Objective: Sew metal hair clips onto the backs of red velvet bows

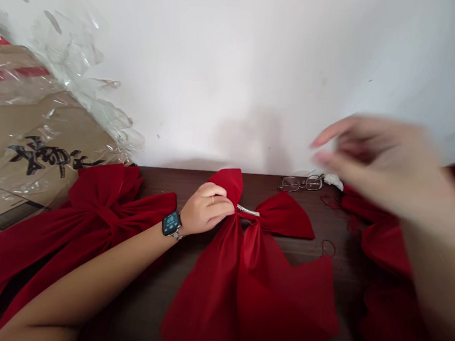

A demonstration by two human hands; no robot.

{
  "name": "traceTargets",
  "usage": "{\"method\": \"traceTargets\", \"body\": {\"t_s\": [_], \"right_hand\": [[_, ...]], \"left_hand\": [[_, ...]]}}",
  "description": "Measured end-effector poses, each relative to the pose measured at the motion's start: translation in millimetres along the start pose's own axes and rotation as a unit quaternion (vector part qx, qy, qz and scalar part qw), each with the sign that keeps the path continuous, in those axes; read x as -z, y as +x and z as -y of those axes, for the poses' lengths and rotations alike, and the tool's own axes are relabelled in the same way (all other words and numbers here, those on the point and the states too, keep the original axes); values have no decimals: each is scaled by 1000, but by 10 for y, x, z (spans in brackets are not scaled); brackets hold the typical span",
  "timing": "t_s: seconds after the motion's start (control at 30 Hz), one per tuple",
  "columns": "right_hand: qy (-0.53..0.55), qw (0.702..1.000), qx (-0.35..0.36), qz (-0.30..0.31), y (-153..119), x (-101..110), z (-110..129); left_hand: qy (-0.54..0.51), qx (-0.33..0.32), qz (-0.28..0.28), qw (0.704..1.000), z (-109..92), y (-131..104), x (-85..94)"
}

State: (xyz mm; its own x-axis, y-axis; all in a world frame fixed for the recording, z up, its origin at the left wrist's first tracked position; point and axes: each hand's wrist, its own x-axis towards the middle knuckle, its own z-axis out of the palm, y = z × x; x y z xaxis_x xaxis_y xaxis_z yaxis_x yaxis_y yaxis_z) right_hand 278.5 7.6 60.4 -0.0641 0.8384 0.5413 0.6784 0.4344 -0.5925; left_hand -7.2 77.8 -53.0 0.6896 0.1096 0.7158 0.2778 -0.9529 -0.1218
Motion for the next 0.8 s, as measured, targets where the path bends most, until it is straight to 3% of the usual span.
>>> {"method": "traceTargets", "body": {"t_s": [0.07, 0.1, 0.2, 0.27, 0.43, 0.6, 0.7, 0.8], "right_hand": [[31, 983, 32, 176, -44, -344, 28], [14, 972, 40, 231, -70, -534, 18], [-25, 954, 22, 297, -141, -1013, -98], [-23, 953, 10, 301, -164, -1182, -204], [77, 924, -18, 373, -108, -1176, -379], [222, 832, -87, 501, -15, -1064, -517], [270, 771, -125, 564, 0, -1080, -675], [285, 736, -144, 597, -5, -1161, -848]], "left_hand": [[-33, 68, -17, 997, 2, 11, 34], [-57, 99, -21, 993, -2, 18, 48], [-129, 166, -14, 978, -37, 40, 68], [-162, 196, -11, 967, -62, 50, 59], [-237, 277, -15, 931, -72, 48, 14], [-342, 384, -43, 857, -119, 70, 9], [-397, 404, -37, 823, -178, 96, 5], [-446, 422, -16, 789, -211, 94, -43]]}}
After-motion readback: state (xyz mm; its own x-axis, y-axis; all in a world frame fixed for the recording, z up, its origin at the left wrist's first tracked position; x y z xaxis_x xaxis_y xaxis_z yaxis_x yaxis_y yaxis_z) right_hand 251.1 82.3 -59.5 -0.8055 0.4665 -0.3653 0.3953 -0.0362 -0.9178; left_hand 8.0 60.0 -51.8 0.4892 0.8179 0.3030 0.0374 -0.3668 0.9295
